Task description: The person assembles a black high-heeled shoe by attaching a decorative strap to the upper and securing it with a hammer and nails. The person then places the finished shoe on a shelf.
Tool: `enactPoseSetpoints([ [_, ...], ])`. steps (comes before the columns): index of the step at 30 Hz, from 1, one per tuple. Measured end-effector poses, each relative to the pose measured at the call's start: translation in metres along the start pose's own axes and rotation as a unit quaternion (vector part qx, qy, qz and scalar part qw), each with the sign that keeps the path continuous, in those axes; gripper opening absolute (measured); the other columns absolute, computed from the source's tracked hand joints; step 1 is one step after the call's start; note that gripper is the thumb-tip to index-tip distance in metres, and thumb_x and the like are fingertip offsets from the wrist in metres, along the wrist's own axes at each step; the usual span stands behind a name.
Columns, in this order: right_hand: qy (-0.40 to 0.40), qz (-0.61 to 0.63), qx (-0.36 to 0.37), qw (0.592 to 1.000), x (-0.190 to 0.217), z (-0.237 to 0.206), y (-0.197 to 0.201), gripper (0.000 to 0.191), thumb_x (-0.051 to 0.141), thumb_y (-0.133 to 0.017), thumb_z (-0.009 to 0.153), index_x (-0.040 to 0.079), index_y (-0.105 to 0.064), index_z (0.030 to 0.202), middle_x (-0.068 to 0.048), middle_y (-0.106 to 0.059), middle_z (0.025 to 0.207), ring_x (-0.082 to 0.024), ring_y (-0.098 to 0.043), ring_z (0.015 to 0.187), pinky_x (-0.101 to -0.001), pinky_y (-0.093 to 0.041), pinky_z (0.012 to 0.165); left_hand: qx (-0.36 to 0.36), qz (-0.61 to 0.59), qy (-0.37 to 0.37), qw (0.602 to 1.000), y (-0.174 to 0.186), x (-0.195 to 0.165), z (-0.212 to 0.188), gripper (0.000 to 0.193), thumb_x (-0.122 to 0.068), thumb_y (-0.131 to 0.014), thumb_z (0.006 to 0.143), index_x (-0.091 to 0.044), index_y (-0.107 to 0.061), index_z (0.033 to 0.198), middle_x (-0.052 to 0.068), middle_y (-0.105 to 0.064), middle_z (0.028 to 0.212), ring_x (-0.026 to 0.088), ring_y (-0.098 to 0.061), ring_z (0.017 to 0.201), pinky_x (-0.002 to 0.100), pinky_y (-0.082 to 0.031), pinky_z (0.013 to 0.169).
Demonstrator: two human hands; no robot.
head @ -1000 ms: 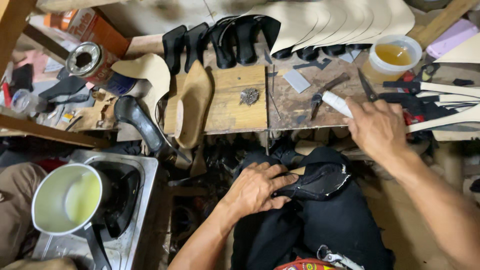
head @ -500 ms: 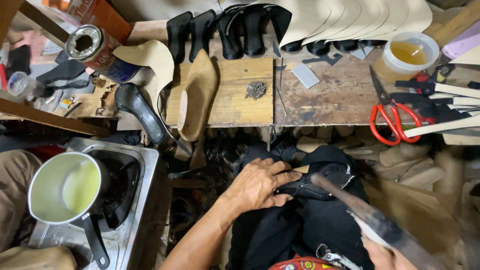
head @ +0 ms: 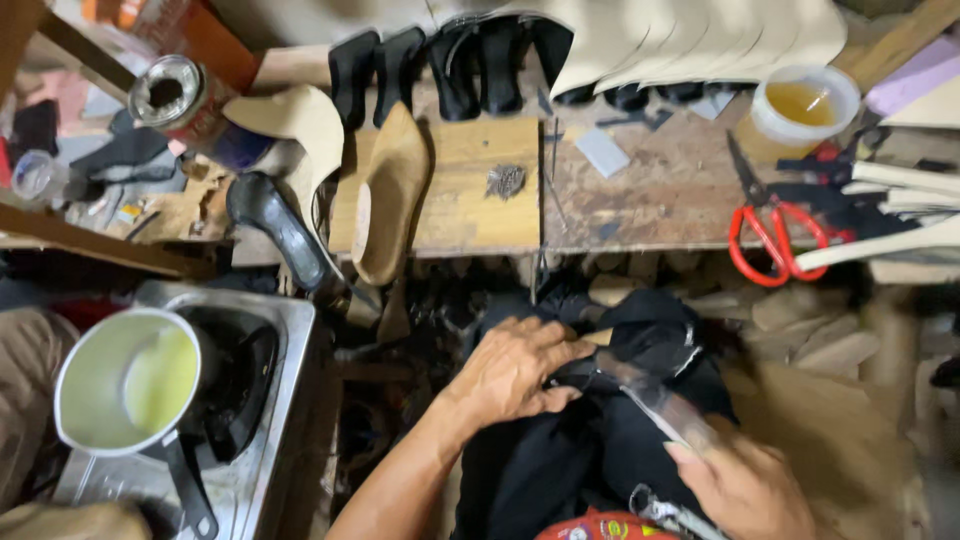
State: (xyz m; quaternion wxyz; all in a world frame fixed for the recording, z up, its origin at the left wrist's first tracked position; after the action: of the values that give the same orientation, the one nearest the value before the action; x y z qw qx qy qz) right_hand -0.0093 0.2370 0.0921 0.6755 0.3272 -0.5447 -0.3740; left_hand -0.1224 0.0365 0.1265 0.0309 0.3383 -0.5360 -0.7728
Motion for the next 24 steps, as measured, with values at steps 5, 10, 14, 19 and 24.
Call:
enactPoseSetpoints([
  [5,-0.013,0.087,-0.011,0.996,-0.023,-0.02,0.005,0.032,0.022,-0.076,0.075,0.01,-0.076,0.105,-0.014,-0.073,0.079,-0.032,-0.071,0.067,-0.0426,-0.054,0.058,-0.022,-0.011,-0.001,1.0,0.007,-0.004,0.0,0.057,-0.038,-0.081,0.075,-0.011,-0.068,0.124,0.008,-0.066,0.104,0.032,-0.063,0.093,0.045,-0.049,0.081],
  [10,-0.064,0.046,0.007,0.997,-0.045,-0.046,-0.025,0.033,0.022,-0.076,0.074,0.01,-0.076,0.105,-0.012,-0.072,0.084,-0.031,-0.07,0.074,-0.0421,-0.053,0.063,-0.021,-0.024,0.001,0.999,0.01,-0.003,0.001,0.056,-0.04,-0.081,0.077,-0.011,-0.068,0.124,0.008,-0.066,0.103,0.031,-0.063,0.093,0.044,-0.048,0.08],
  [14,-0.078,0.017,0.022,0.997,-0.074,-0.043,-0.042,0.033,0.023,-0.076,0.074,0.011,-0.076,0.105,-0.01,-0.072,0.087,-0.029,-0.069,0.08,-0.0417,-0.052,0.066,-0.032,-0.013,-0.01,0.999,0.012,0.0,0.002,0.056,-0.039,-0.08,0.079,-0.01,-0.068,0.125,0.008,-0.066,0.104,0.031,-0.063,0.093,0.044,-0.049,0.081],
  [19,-0.13,-0.083,0.325,0.933,-0.137,-0.083,-0.075,0.034,0.023,-0.077,0.073,0.011,-0.076,0.105,-0.008,-0.071,0.092,-0.028,-0.067,0.086,-0.0412,-0.051,0.07,-0.02,-0.031,-0.003,0.999,0.006,0.003,-0.003,0.056,-0.036,-0.079,0.08,-0.011,-0.066,0.128,0.007,-0.067,0.114,0.03,-0.062,0.098,0.044,-0.047,0.082],
  [24,-0.037,-0.109,0.399,0.91,-0.13,-0.111,-0.103,0.034,0.023,-0.077,0.072,0.012,-0.076,0.104,-0.006,-0.07,0.096,-0.026,-0.065,0.093,-0.0407,-0.05,0.075,-0.031,-0.034,-0.019,0.999,0.003,0.0,-0.006,0.056,-0.032,-0.078,0.081,-0.013,-0.063,0.131,0.005,-0.066,0.135,0.028,-0.061,0.104,0.045,-0.045,0.083],
])
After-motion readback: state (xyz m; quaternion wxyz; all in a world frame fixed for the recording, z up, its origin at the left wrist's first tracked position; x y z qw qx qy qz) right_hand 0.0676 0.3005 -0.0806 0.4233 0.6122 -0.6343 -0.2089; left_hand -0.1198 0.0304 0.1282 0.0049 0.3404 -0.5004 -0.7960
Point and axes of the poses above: each hand's wrist, its own z-axis towards the middle knuckle, its own y-axis out of the back of the hand, x = y × z, the point moved 10 cm from there along z, towards the middle knuckle
